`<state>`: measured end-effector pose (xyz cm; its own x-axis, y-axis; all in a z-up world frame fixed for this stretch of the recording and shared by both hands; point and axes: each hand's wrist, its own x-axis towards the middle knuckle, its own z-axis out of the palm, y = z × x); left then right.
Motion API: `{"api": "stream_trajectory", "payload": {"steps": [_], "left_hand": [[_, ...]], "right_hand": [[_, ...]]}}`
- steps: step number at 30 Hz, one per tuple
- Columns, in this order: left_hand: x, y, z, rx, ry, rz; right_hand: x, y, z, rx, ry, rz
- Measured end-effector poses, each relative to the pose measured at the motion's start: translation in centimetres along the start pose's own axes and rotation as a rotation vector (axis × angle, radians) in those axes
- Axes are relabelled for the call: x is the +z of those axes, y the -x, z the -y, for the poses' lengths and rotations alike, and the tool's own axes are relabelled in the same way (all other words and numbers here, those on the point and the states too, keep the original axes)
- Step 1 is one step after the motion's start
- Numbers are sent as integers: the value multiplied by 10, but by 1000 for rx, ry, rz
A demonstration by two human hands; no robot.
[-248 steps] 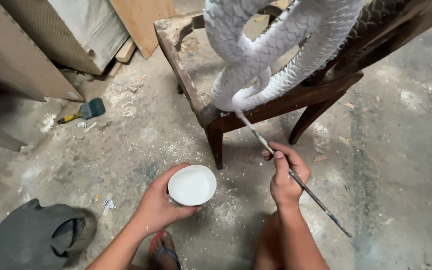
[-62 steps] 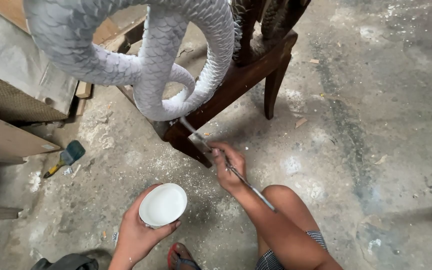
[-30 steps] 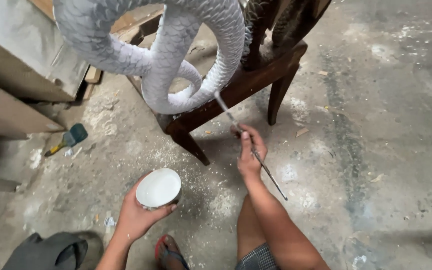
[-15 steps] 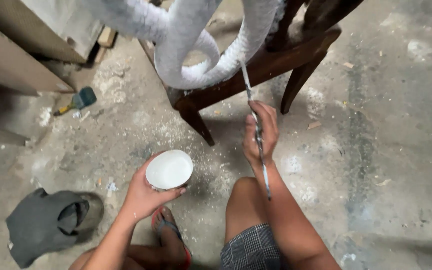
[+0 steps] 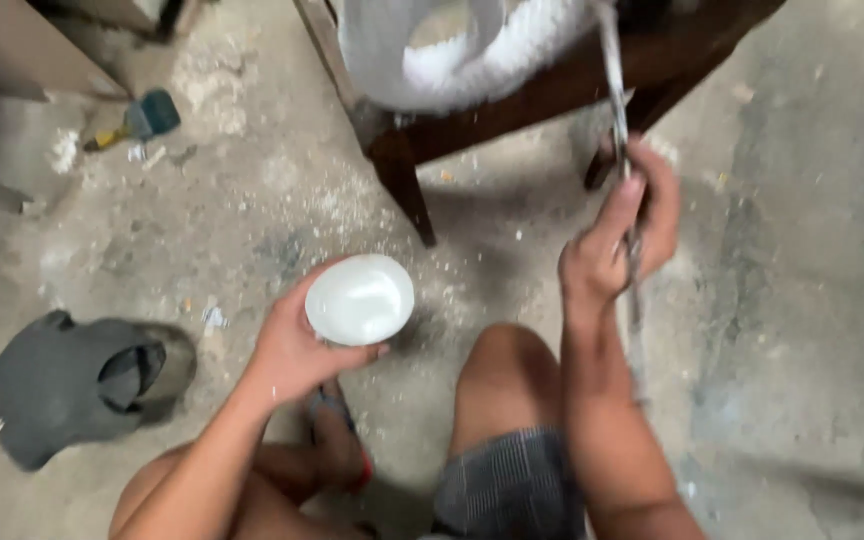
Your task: Painting a white snake-like sculpture attached to a wooden chair frame using a paintbrush and a cup of paint.
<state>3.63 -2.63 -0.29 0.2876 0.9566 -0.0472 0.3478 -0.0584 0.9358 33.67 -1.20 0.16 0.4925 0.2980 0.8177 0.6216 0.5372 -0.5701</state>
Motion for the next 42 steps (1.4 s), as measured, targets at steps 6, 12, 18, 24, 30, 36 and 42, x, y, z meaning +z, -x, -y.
{"api": "stream_trajectory", "payload": {"steps": [6,12,18,24,30,36,42], "left_hand": [[0,0,-7,12,-32,57],[6,10,-11,-2,-10,39],[11,15,-29,-41,34,22],[11,10,-33,61,-80,94],[24,-3,-17,185,-68,137],[36,-19,-16,419,-133,198],[41,-32,-19,180,-279,403]], "right_hand": [[11,58,-28,201,-68,31],[-6,29,-18,223,-105,9],[-55,12,-11,152,-232,5],[-101,9,20,559,-344,336],[-83,-47,94,547,-159,835],[-31,-57,147,288,147,1110],[-30,-51,157,364,333,1046]]}}
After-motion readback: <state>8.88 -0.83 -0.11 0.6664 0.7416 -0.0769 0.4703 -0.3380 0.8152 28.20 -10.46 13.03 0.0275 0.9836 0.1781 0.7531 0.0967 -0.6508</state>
